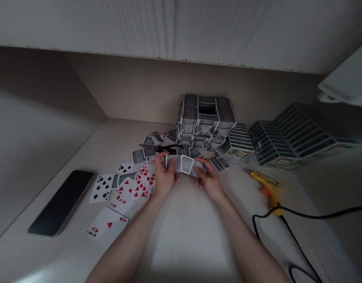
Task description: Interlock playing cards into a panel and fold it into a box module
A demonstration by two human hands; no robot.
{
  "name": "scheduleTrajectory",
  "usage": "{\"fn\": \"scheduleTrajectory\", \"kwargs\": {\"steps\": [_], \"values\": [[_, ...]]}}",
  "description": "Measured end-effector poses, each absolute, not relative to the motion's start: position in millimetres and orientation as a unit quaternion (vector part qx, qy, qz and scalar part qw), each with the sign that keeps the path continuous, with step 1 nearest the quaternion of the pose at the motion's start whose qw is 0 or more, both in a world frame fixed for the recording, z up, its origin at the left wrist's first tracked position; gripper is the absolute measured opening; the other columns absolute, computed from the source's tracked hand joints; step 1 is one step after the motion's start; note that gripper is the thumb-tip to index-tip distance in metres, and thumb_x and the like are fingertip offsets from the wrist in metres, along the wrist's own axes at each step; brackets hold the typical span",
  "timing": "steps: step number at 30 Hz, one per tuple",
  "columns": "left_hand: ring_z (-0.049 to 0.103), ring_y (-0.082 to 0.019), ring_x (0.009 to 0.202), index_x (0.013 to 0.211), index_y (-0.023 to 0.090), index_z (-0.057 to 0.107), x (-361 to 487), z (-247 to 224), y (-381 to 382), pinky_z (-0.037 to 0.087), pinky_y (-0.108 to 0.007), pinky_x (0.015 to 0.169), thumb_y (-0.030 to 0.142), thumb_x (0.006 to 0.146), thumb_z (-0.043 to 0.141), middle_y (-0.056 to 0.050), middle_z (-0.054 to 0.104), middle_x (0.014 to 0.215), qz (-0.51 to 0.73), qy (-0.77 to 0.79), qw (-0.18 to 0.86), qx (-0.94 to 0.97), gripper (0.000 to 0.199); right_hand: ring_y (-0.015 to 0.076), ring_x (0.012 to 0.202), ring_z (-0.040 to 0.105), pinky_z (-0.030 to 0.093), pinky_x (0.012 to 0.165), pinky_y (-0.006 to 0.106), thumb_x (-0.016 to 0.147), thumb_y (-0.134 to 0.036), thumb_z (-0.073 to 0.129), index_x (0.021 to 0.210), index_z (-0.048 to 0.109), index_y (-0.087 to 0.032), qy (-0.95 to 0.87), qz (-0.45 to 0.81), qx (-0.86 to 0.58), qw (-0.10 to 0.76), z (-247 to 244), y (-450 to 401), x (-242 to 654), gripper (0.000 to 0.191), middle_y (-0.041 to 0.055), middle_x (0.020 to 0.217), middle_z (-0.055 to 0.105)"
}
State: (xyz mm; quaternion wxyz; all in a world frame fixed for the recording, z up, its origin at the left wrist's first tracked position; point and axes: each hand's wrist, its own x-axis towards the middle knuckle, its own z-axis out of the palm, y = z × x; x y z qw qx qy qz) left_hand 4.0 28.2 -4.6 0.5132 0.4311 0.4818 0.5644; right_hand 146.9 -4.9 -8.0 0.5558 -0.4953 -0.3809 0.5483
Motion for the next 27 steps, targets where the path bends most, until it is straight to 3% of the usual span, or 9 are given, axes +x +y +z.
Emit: {"fn": "scheduleTrajectory", "kwargs": {"steps": [5,13,19,24,27], "values": [[0.037,-0.001,0.03,0.101,0.024,0.035,3.9,-3.1,27.9,0.031,-0.014,0.026,0.034,0.082,0.054,0.008,0.047,0.07,0.562,0.479,0.511,0.441,0.029,0.0075,0.034,0.042,0.03,0.031,0.02,0.071,-0.039,0.065,0.107,0.056,-0.023,-0.377,0.549,-0.498,0.556,-8.5,-4.7,147.9,0.041,-0.0047,0.061,0.057],[0.034,-0.001,0.03,0.098,0.025,0.033,0.0,-4.6,28.3,0.029,-0.015,0.026,0.035,0.081,0.054,0.009,0.044,0.067,0.531,0.487,0.517,0.463,0.029,0.0063,0.033,0.038,0.026,0.03,0.018,0.068,-0.037,0.068,0.104,0.059,-0.022,-0.368,0.554,-0.498,0.556,-8.2,-6.4,153.2,0.04,-0.0065,0.053,0.053],[0.032,-0.002,0.026,0.097,0.025,0.033,-0.1,-7.0,27.3,0.025,-0.016,0.024,0.034,0.081,0.055,0.011,0.04,0.062,0.519,0.477,0.538,0.462,0.029,0.0037,0.035,0.037,0.027,0.031,0.018,0.066,-0.035,0.07,0.099,0.063,-0.021,-0.374,0.558,-0.486,0.56,-7.5,-7.6,160.4,0.036,-0.0039,0.064,0.058],[0.038,-0.002,0.033,0.107,0.023,0.044,-0.6,-8.5,28.1,0.03,-0.016,0.026,0.035,0.08,0.057,0.006,0.048,0.07,0.506,0.472,0.519,0.502,0.032,0.0026,0.035,0.035,0.025,0.031,0.018,0.067,-0.033,0.069,0.097,0.064,-0.021,-0.381,0.554,-0.483,0.561,-9.2,-7.5,166.0,0.033,-0.0022,0.071,0.06],[0.037,-0.002,0.033,0.1,0.02,0.055,-1.3,-7.6,28.2,0.028,-0.016,0.026,0.037,0.08,0.055,0.004,0.051,0.068,0.476,0.479,0.513,0.531,0.026,0.0029,0.036,0.035,0.025,0.031,0.018,0.067,-0.031,0.068,0.096,0.065,-0.02,-0.388,0.555,-0.481,0.557,-10.5,-7.2,168.7,0.03,-0.002,0.071,0.06]]}}
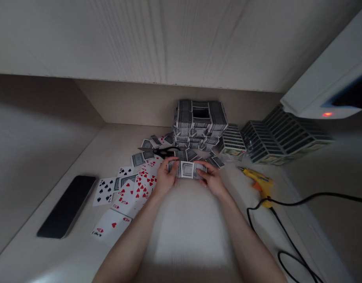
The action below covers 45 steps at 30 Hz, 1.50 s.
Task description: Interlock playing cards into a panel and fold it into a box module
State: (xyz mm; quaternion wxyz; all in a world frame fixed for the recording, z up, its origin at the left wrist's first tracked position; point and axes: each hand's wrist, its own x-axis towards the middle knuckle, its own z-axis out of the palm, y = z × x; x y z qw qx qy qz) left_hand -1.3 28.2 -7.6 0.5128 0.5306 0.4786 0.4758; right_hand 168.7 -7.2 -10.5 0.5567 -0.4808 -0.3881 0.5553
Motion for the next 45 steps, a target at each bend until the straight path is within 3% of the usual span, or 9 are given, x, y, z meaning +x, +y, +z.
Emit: {"fn": "scheduleTrajectory", "kwargs": {"steps": [9,16,21,25,29,32,36,45], "values": [[0.039,-0.004,0.037,0.09,0.018,0.059,-0.1,-10.3,30.7,0.03,-0.017,0.033,0.038,0.08,0.055,0.004,0.053,0.064,0.459,0.495,0.479,0.561,0.023,0.0047,0.032,0.039,0.022,0.031,0.017,0.072,-0.035,0.065,0.104,0.057,-0.021,-0.403,0.573,-0.49,0.519,-12.3,-6.9,168.4,0.036,-0.0064,0.055,0.052],[0.048,-0.009,0.053,0.089,0.019,0.059,-0.2,-12.6,29.9,0.039,-0.02,0.049,0.036,0.083,0.051,0.002,0.056,0.067,0.46,0.501,0.428,0.595,0.02,0.0088,0.037,0.049,0.035,0.034,0.021,0.075,-0.041,0.062,0.106,0.049,-0.022,-0.41,0.595,-0.454,0.521,-11.7,-6.8,154.0,0.039,-0.0059,0.06,0.055],[0.055,-0.012,0.07,0.089,0.019,0.058,1.3,-11.9,26.3,0.043,-0.022,0.062,0.035,0.084,0.049,0.0,0.061,0.077,0.446,0.504,0.385,0.632,0.019,0.0095,0.039,0.052,0.039,0.037,0.022,0.076,-0.042,0.061,0.104,0.046,-0.022,-0.405,0.609,-0.443,0.518,-10.4,-9.4,149.1,0.038,-0.0053,0.063,0.057],[0.056,-0.013,0.071,0.092,0.019,0.057,1.6,-8.8,22.8,0.044,-0.024,0.065,0.034,0.086,0.047,0.0,0.062,0.079,0.423,0.505,0.37,0.655,0.019,0.0098,0.042,0.054,0.041,0.04,0.022,0.077,-0.042,0.061,0.104,0.045,-0.023,-0.411,0.616,-0.438,0.51,-9.5,-12.9,147.3,0.037,-0.0055,0.066,0.057],[0.056,-0.013,0.069,0.093,0.019,0.057,0.1,-7.4,19.6,0.046,-0.025,0.062,0.035,0.084,0.049,-0.001,0.062,0.079,0.409,0.509,0.392,0.648,0.02,0.0106,0.045,0.054,0.043,0.042,0.023,0.078,-0.043,0.06,0.105,0.045,-0.024,-0.419,0.617,-0.438,0.502,-8.3,-14.5,146.3,0.036,-0.0052,0.066,0.057],[0.057,-0.012,0.062,0.096,0.02,0.054,0.3,-7.5,18.0,0.047,-0.024,0.051,0.038,0.079,0.055,-0.001,0.061,0.082,0.406,0.49,0.483,0.601,0.025,0.0107,0.049,0.055,0.047,0.047,0.025,0.076,-0.041,0.062,0.104,0.047,-0.025,-0.417,0.61,-0.443,0.508,-6.4,-14.1,146.5,0.035,-0.0041,0.071,0.058],[0.056,-0.01,0.051,0.097,0.02,0.049,2.4,-6.1,17.0,0.048,-0.024,0.045,0.04,0.077,0.06,0.003,0.058,0.072,0.413,0.449,0.594,0.524,0.03,0.0104,0.049,0.055,0.048,0.046,0.026,0.073,-0.038,0.065,0.103,0.051,-0.024,-0.397,0.608,-0.453,0.518,-5.6,-12.9,147.0,0.036,-0.0029,0.076,0.059],[0.056,-0.011,0.061,0.092,0.019,0.055,0.1,-0.3,19.1,0.048,-0.02,0.044,0.038,0.072,0.065,0.0,0.057,0.079,0.425,0.459,0.584,0.516,0.03,0.0085,0.041,0.051,0.042,0.038,0.022,0.069,-0.036,0.069,0.101,0.057,-0.022,-0.367,0.601,-0.474,0.529,-8.1,-10.5,147.7,0.036,-0.0034,0.069,0.059]]}}
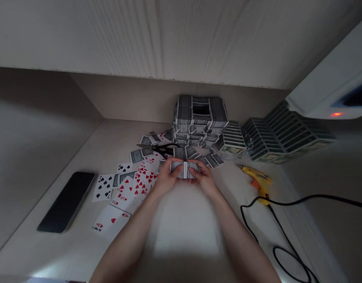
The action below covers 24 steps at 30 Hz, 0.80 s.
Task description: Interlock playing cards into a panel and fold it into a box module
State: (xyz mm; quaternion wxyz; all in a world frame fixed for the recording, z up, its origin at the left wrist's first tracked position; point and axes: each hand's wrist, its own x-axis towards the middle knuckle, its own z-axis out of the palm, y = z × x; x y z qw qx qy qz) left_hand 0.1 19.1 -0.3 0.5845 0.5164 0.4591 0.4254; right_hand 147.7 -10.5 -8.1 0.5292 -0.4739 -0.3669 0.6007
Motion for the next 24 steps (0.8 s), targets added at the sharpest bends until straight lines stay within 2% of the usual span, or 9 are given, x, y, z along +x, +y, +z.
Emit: {"fn": "scheduleTrajectory", "kwargs": {"steps": [11,16,24], "values": [[0.054,-0.01,0.057,0.095,0.02,0.055,-3.5,-7.5,20.0,0.046,-0.019,0.041,0.039,0.075,0.062,0.001,0.057,0.075,0.406,0.459,0.575,0.543,0.028,0.0081,0.039,0.052,0.042,0.035,0.021,0.068,-0.035,0.069,0.098,0.059,-0.02,-0.346,0.609,-0.49,0.52,-4.8,-12.8,150.8,0.035,-0.0024,0.068,0.062],[0.055,-0.01,0.059,0.096,0.02,0.056,-5.2,-10.9,21.6,0.045,-0.018,0.04,0.04,0.076,0.06,-0.001,0.059,0.08,0.404,0.458,0.568,0.552,0.029,0.0084,0.039,0.053,0.043,0.036,0.021,0.067,-0.037,0.071,0.098,0.059,-0.02,-0.343,0.606,-0.486,0.529,-5.4,-15.0,155.2,0.037,-0.0014,0.071,0.063],[0.053,-0.01,0.056,0.097,0.02,0.055,-4.2,-3.5,16.7,0.045,-0.019,0.041,0.041,0.078,0.058,0.0,0.059,0.08,0.383,0.463,0.529,0.6,0.029,0.0074,0.036,0.049,0.04,0.033,0.02,0.07,-0.036,0.067,0.095,0.057,-0.02,-0.366,0.576,-0.503,0.531,-6.1,-17.2,151.4,0.031,-0.0037,0.064,0.06]]}}
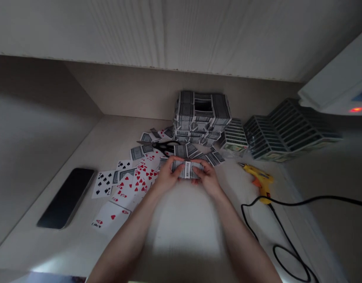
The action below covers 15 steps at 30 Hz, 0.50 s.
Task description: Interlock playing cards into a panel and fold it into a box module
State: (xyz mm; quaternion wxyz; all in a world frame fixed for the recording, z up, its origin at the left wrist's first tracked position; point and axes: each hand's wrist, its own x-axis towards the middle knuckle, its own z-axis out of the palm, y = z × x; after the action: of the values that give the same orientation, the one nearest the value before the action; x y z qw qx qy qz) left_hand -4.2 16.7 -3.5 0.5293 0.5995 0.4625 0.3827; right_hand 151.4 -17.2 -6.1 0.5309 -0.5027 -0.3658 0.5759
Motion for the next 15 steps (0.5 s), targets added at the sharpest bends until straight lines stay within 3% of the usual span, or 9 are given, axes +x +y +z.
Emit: {"fn": "scheduleTrajectory", "kwargs": {"steps": [6,15], "values": [[0.052,-0.01,0.054,0.096,0.019,0.054,-2.1,-1.4,14.7,0.043,-0.02,0.041,0.038,0.08,0.056,-0.001,0.058,0.081,0.386,0.457,0.519,0.611,0.025,0.0068,0.036,0.048,0.04,0.033,0.021,0.072,-0.036,0.066,0.094,0.057,-0.02,-0.383,0.559,-0.503,0.536,-6.2,-18.2,147.2,0.029,-0.0033,0.067,0.059],[0.044,-0.008,0.045,0.093,0.02,0.056,-5.3,-4.7,16.6,0.037,-0.02,0.041,0.039,0.083,0.051,0.002,0.055,0.066,0.401,0.464,0.491,0.619,0.022,0.0075,0.037,0.05,0.041,0.033,0.02,0.071,-0.038,0.067,0.096,0.058,-0.02,-0.383,0.568,-0.494,0.535,-6.9,-19.6,148.2,0.032,-0.0032,0.064,0.06]]}}
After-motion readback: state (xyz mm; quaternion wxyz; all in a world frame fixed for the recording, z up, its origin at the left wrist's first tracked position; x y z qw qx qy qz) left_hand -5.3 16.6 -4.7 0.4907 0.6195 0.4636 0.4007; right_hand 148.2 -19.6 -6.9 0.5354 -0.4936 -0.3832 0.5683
